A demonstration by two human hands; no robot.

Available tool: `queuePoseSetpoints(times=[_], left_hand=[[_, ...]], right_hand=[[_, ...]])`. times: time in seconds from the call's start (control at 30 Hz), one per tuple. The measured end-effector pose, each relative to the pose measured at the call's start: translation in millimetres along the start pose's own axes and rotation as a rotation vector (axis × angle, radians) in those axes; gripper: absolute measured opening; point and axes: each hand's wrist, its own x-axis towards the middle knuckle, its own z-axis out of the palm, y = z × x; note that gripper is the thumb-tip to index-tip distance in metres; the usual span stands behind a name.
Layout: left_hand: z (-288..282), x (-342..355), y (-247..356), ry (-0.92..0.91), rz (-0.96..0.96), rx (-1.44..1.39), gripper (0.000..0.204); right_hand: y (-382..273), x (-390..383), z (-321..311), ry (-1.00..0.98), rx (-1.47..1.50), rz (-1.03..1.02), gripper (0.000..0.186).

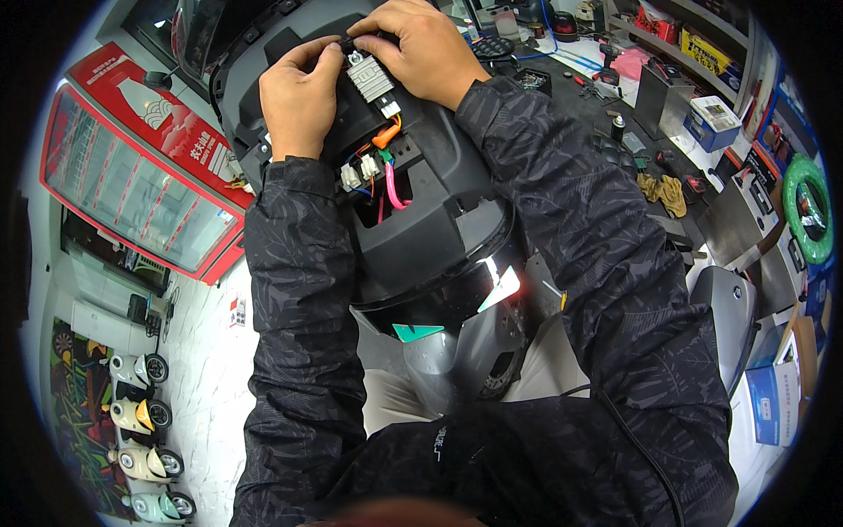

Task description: The person uses a cordless drill to remove and reinstall screws on the rear storage compartment of a scooter, then connects wires to the battery and tests the dashboard. The person manipulates the drill, screws, wires, and battery terminals while working in a workshop.

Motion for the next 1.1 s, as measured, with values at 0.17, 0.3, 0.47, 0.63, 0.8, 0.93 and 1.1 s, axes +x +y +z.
queuePoseSetpoints(times=[0.17,0.3,0.47,0.63,0.8,0.93,1.1], left_hand=[[0.0,-0.7,1.2,-0.017,-0.004,0.002,0.028],[-0.5,-0.8,2.1,-0.024,0.038,-0.018,0.027],[0.1,-0.5,0.0,-0.028,0.058,-0.001,0.026],[0.2,1.2,-2.6,-0.042,0.092,0.027,0.025],[-0.5,0.9,-1.9,-0.071,0.084,0.011,0.026],[-0.8,1.0,-0.3,-0.068,0.115,0.012,0.024],[-0.9,1.4,-1.0,-0.075,0.173,0.032,0.023]], right_hand=[[7.1,-2.7,6.1,-0.012,-0.057,0.023,0.02],[9.0,-2.7,6.3,-0.014,-0.049,0.012,0.02],[9.0,-2.1,5.3,-0.009,-0.049,0.013,0.019],[9.2,-2.3,5.1,-0.023,-0.08,0.023,0.019],[9.2,-1.2,5.6,-0.022,-0.084,0.02,0.019],[9.7,-0.8,5.1,-0.026,-0.066,0.02,0.019],[10.4,0.6,4.9,-0.047,-0.056,-0.009,0.019]])
